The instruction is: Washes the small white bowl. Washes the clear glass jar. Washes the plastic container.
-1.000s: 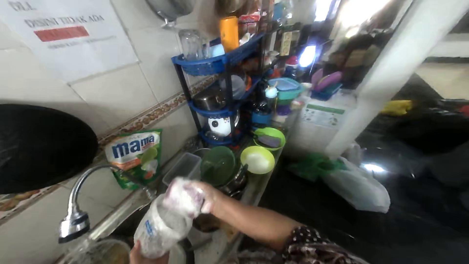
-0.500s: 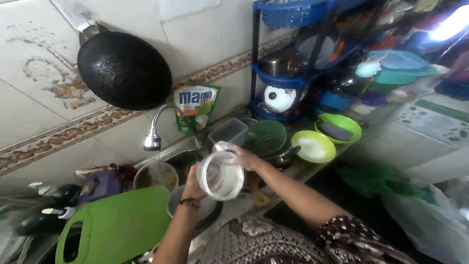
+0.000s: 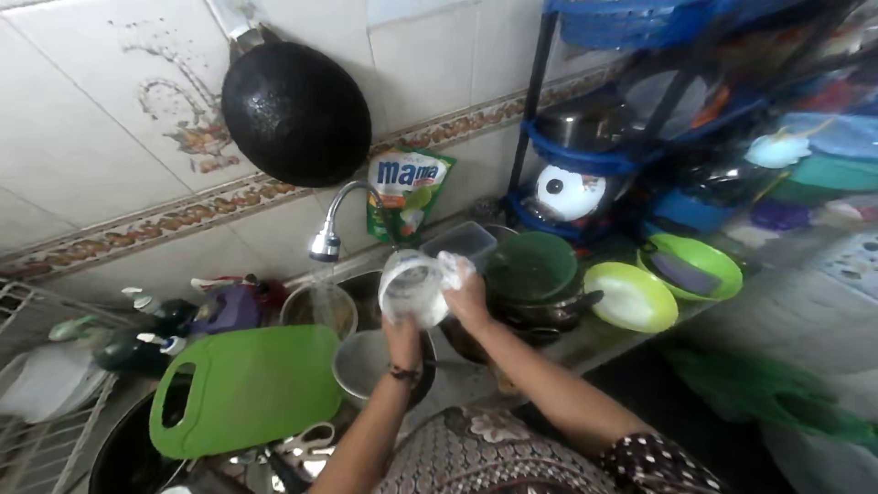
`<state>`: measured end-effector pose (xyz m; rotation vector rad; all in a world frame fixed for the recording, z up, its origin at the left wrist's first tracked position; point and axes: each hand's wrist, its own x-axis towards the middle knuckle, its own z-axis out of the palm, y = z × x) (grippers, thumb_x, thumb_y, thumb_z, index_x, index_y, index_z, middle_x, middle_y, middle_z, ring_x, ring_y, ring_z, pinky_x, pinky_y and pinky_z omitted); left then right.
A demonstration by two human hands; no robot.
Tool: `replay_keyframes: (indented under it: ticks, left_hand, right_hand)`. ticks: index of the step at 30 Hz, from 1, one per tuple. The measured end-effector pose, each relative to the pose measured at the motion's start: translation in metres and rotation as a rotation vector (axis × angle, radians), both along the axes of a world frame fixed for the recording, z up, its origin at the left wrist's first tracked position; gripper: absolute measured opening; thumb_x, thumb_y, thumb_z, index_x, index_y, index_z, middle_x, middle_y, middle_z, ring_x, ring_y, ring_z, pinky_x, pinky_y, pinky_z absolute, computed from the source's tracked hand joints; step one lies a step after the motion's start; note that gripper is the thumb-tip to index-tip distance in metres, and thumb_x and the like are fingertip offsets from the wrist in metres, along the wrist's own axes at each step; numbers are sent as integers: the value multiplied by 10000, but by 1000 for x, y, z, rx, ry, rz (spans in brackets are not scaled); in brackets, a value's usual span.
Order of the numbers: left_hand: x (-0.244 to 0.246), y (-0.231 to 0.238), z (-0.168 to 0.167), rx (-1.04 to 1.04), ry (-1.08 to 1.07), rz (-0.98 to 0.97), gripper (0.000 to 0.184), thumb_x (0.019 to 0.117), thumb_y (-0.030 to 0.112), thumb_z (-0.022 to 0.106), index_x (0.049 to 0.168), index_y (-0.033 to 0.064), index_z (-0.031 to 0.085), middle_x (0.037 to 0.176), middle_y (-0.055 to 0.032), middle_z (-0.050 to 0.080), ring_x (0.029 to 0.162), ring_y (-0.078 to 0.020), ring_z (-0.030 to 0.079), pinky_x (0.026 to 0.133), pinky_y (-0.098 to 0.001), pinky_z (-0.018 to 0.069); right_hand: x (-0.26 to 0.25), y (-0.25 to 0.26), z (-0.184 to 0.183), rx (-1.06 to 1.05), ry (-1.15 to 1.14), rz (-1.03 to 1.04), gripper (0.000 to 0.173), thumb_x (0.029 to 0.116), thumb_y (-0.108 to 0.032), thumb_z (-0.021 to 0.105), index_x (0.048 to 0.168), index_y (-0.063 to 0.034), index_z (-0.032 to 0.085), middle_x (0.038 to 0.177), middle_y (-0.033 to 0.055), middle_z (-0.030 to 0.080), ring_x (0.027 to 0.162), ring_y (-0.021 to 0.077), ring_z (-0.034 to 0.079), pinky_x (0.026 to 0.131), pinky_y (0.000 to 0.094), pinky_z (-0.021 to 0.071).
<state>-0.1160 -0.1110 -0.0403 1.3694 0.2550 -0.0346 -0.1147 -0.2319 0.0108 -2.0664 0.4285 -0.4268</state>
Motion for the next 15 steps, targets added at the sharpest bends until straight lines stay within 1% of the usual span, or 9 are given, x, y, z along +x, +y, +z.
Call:
replay_keyframes:
  ticks: [2,3,4,6,7,10,11,13,15]
  left_hand:
    - [10,14,-1,242,-132,-66,546,948,-77,536,1471,-109,384,1359,-294,554,1189,-279,620,1002,-392,530]
    - [14,20,4,393,-207,-124,565,946,-78,525,1490,-114,374,1388,-311,548,1262,-309,593,1079,-403,480]
    - [15,25,12,540,-267,-180,587,944,-87,517,1507,-113,356,1381,-332,557,1287,-359,583,1114,-438,447]
    - [18,28,32,798,-310,-306,634,933,-108,516,1537,-85,325,1301,-340,613,1226,-431,620,1089,-500,455]
    - [20,28,41,899,-322,-381,666,925,-113,521,1553,-65,306,1279,-329,629,1198,-433,635,1075,-506,467]
    - [29,19,68,1215,-294,-623,671,968,-56,503,1593,10,268,1363,-309,569,1190,-443,628,1041,-528,493]
    - [31,14,77,1300,-276,-683,629,992,-32,485,1588,26,296,1389,-310,542,1178,-453,626,1018,-543,501]
    - [34,9,83,1338,-306,-686,540,1017,7,475,1549,39,394,1397,-292,546,1158,-451,635,986,-560,511]
    - [38,13,72,1155,-435,-480,556,985,19,559,1527,35,438,1345,-279,604,1124,-446,659,966,-575,525]
  right_hand:
    - [-3,-3,1,-85,-52,66,474,881,5,703,1345,37,611,1308,269,634,1228,395,617,1055,542,487]
    - [-4,-7,0,-151,-100,98,461,868,23,699,1323,38,629,1293,273,640,1216,404,623,1041,547,497]
    - [-5,-12,-1,-229,-148,130,444,854,38,698,1296,44,648,1270,282,646,1199,419,629,1021,559,507]
    - [-5,-20,-6,-403,-222,196,388,875,20,670,1263,24,679,1251,265,662,1193,417,635,1011,564,515]
    - [-5,-22,-9,-486,-252,217,366,881,9,664,1245,5,699,1255,249,669,1195,410,638,1011,560,520]
    - [-6,-19,-16,-709,-319,267,319,900,-42,673,1215,-28,725,1261,258,664,1171,442,646,949,591,544]
    - [-5,-16,-19,-764,-358,262,282,915,-71,671,1188,-45,739,1236,252,677,1146,441,657,916,588,556]
    - [-4,-12,-22,-817,-413,216,241,936,-113,665,1157,-85,759,1195,219,703,1104,417,682,869,568,578]
    - [-2,-12,-17,-804,-411,151,234,897,-103,711,1115,-34,760,1142,248,707,1046,434,697,841,571,585]
